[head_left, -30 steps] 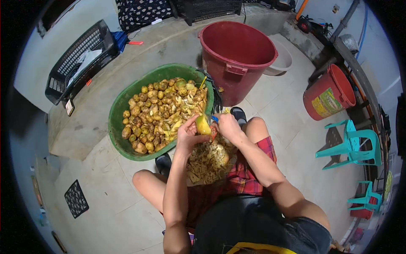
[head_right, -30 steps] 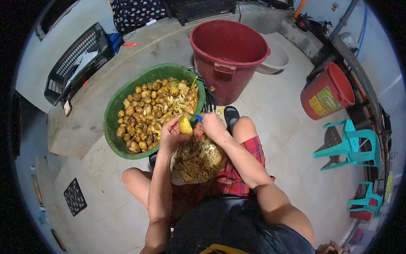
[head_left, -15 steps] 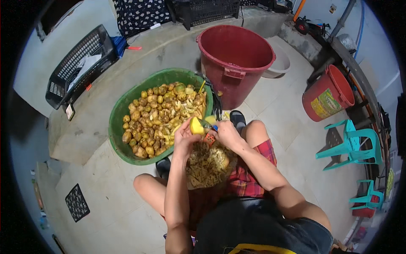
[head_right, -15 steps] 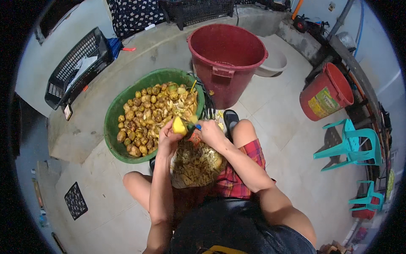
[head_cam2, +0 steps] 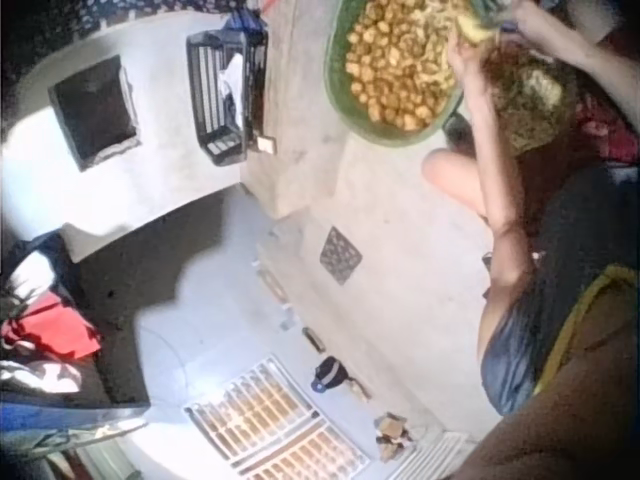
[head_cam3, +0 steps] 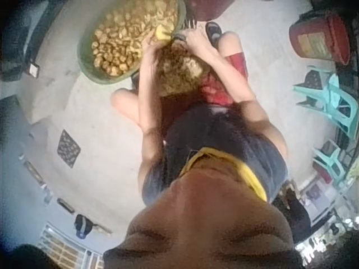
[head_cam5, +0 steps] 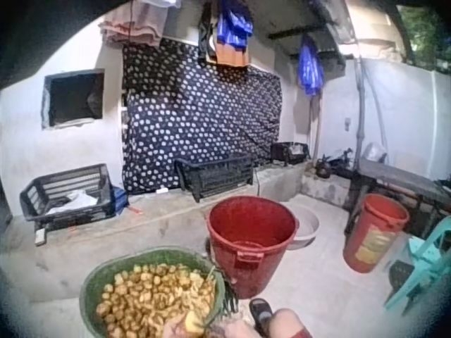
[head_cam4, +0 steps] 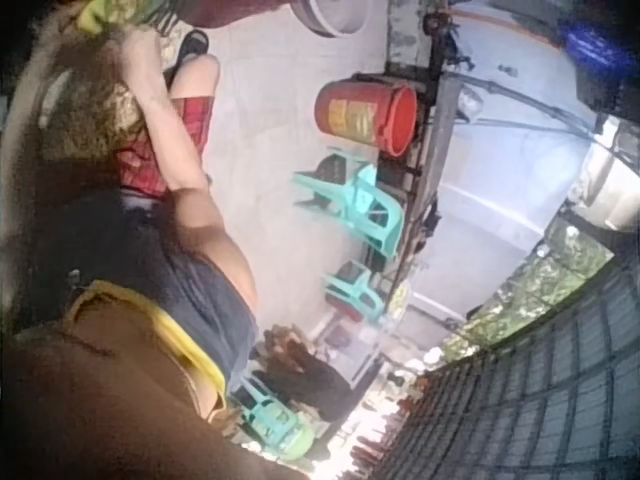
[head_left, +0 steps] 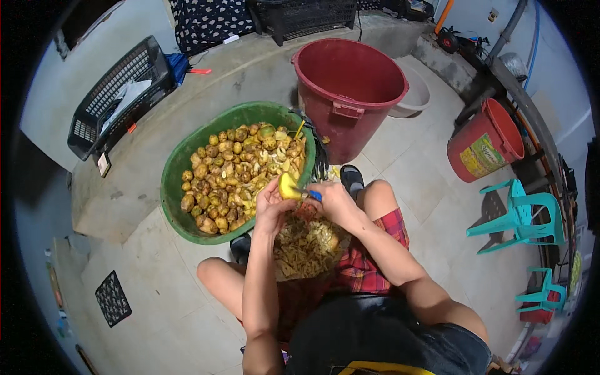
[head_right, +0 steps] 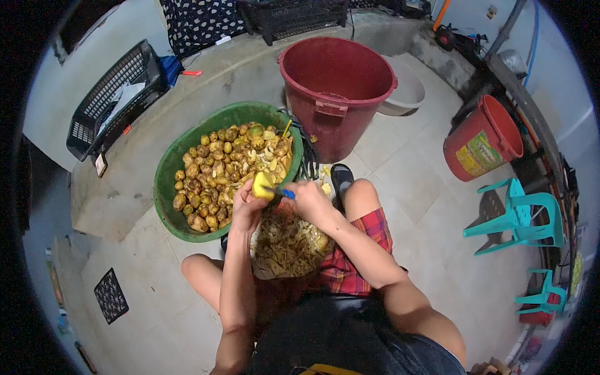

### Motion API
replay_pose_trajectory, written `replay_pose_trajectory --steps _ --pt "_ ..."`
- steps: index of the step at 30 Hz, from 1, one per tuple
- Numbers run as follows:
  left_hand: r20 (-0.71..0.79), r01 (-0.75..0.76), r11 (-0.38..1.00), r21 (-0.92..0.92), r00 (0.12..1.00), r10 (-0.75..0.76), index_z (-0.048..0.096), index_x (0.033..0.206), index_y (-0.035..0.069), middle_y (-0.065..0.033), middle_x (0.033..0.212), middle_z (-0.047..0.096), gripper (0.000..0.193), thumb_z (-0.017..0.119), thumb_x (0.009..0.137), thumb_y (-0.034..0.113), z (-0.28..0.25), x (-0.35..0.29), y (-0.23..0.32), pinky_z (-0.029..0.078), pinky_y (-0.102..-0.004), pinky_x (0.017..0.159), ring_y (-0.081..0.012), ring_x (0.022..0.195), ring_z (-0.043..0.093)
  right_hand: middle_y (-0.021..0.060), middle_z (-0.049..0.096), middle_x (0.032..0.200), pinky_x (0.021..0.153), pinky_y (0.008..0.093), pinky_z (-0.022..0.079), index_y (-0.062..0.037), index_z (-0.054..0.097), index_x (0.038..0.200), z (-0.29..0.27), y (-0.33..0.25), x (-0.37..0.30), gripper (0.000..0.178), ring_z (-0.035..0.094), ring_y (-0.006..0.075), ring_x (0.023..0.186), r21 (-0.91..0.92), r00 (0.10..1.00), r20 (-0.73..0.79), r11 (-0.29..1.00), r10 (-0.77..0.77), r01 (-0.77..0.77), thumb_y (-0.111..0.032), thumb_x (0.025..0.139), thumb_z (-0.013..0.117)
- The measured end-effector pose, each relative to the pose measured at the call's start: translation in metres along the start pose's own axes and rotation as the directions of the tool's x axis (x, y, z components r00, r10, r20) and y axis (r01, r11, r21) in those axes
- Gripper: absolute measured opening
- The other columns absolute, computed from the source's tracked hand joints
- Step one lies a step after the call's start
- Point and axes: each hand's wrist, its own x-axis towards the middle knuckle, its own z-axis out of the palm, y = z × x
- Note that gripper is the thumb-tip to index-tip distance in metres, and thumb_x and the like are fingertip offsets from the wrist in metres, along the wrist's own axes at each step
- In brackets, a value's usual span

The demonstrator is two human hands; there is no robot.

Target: The person peels small yellow produce items using a peeler held in their right hand, then places the peeled items into a red bucket.

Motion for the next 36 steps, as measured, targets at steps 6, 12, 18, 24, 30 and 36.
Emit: replay_pose_trajectory --steps 6,12,18,24,30,36 --pt "0.020 -0.011 0.998 0.055 1.000 0.010 0.043 0.133 -0.010 -0.0135 0.121 0.060 0.074 0.062 0.062 -0.018 0.004 0.006 -0.006 0.051 -0.0314 0.095 -0.0209 0.110 0.061 0.0226 0.065 0.078 0.073 0.0488 0.053 -0.0045 0.065 0.104 0.011 0.019 0.011 0.026 0.065 0.0408 0.080 -0.134 0.991 0.033 0.983 0.128 -0.123 -0.009 0.078 0.067" --pt "0.079 -0.015 0.999 -0.050 0.997 0.018 0.045 0.132 -0.009 -0.0115 0.122 0.060 0.073 0.074 0.065 -0.009 0.002 -0.001 -0.001 0.048 -0.0316 0.098 -0.0204 0.112 0.060 0.0229 0.065 0.081 0.073 0.0481 0.052 -0.0003 0.064 0.098 0.006 0.013 -0.004 0.024 0.064 0.0418 0.080 -0.085 0.995 -0.044 0.992 0.087 -0.091 -0.011 0.077 0.067" --pt "-0.006 -0.053 0.997 -0.052 0.999 0.053 0.044 0.132 -0.008 -0.0129 0.122 0.060 0.073 0.075 0.066 -0.009 -0.001 -0.003 0.006 0.050 -0.0346 0.097 -0.0210 0.112 0.061 0.0212 0.063 0.093 0.077 0.0467 0.052 -0.0009 0.061 0.107 -0.011 -0.022 -0.016 0.034 0.062 0.0411 0.088 -0.043 0.999 0.047 0.999 -0.017 0.019 -0.010 0.075 0.068" --pt "-0.031 -0.106 0.994 0.010 0.994 0.106 0.042 0.134 -0.008 -0.0141 0.121 0.060 0.076 0.065 0.063 -0.017 0.003 -0.002 0.004 0.053 -0.0355 0.093 -0.0234 0.108 0.063 0.0228 0.063 0.096 0.080 0.0475 0.051 -0.0025 0.058 0.114 -0.005 -0.019 -0.012 0.036 0.063 0.0405 0.092 -0.120 0.996 0.082 0.992 0.033 -0.023 -0.008 0.079 0.062" --pt "0.064 -0.008 0.996 -0.089 0.998 0.013 0.046 0.131 -0.008 -0.0125 0.119 0.061 0.076 0.062 0.058 -0.017 0.014 -0.007 0.004 0.053 -0.0312 0.092 -0.0228 0.110 0.061 0.0228 0.066 0.075 0.071 0.0502 0.052 -0.0040 0.068 0.093 0.007 0.019 0.021 0.017 0.066 0.0405 0.075 -0.137 0.984 -0.059 0.975 0.167 -0.173 -0.013 0.082 0.058" --pt "-0.057 -0.147 0.989 -0.011 0.988 0.146 0.046 0.130 -0.008 -0.0124 0.116 0.062 0.072 0.067 0.062 -0.015 0.004 -0.002 0.008 0.052 -0.0311 0.091 -0.0211 0.105 0.063 0.0203 0.064 0.085 0.075 0.0468 0.052 -0.0088 0.068 0.102 -0.015 -0.021 0.000 0.023 0.064 0.0401 0.084 -0.052 1.000 0.013 0.998 -0.022 0.023 -0.018 0.082 0.065"
